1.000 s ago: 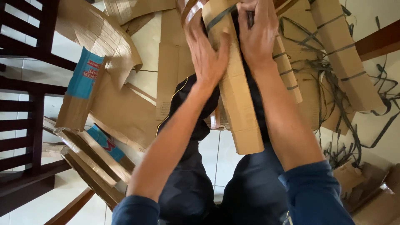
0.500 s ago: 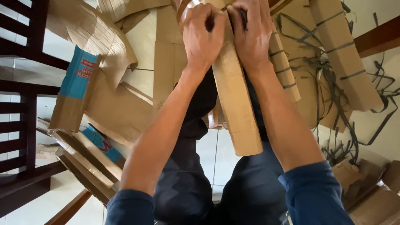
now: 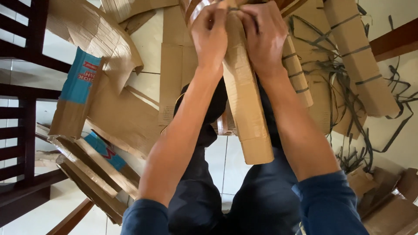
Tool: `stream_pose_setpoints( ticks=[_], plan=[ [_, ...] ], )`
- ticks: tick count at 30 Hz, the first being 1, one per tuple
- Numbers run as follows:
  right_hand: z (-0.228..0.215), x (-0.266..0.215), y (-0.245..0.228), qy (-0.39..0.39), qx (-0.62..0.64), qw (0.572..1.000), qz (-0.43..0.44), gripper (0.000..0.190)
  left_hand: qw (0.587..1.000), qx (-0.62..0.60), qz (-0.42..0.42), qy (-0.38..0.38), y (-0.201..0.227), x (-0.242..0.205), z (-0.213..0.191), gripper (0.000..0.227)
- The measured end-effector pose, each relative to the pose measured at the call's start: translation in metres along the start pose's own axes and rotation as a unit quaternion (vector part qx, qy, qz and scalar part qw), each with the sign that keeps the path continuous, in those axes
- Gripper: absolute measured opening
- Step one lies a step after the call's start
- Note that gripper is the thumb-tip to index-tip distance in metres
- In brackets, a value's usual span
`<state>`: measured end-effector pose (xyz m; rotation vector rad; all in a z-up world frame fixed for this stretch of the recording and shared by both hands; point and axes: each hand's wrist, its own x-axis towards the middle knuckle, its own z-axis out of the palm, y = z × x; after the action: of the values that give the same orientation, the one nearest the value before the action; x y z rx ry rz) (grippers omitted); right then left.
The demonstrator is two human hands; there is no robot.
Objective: The person sits on the floor and wraps protective cardboard around the legs of a wooden stool, securing the cardboard in place using thin ties.
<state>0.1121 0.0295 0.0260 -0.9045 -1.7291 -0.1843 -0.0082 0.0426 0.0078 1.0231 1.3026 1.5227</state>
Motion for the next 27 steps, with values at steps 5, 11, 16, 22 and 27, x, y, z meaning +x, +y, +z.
stream_pose_setpoints(
  ticks=[5, 11, 16, 22, 27],
  plan=[
    [-0.007, -0.017, 0.017, -0.073, 0.037, 0.985, 0.155, 0.013, 0.962, -0.174, -0.167, 0.127, -0.033, 0.001, -0.001, 0.027],
    [-0.006, -0.025, 0.028, -0.008, 0.411, 0.767, 0.493, 0.018, 0.973, -0.207, 0.016, 0.101, -0.029, -0.019, 0.008, 0.019],
    [0.005, -0.027, 0.020, 0.004, 0.449, 0.715, 0.537, 0.027, 0.975, -0.199, 0.017, 0.098, -0.037, -0.016, 0.009, 0.017],
    [0.010, -0.018, 0.012, -0.018, 0.402, 0.784, 0.472, 0.014, 0.965, -0.254, -0.006, 0.069, -0.031, -0.017, 0.001, 0.013],
    [0.022, -0.019, 0.033, -0.043, 0.409, 0.767, 0.492, 0.013, 0.970, -0.236, -0.020, 0.046, -0.042, -0.001, 0.002, 0.014]
  ],
)
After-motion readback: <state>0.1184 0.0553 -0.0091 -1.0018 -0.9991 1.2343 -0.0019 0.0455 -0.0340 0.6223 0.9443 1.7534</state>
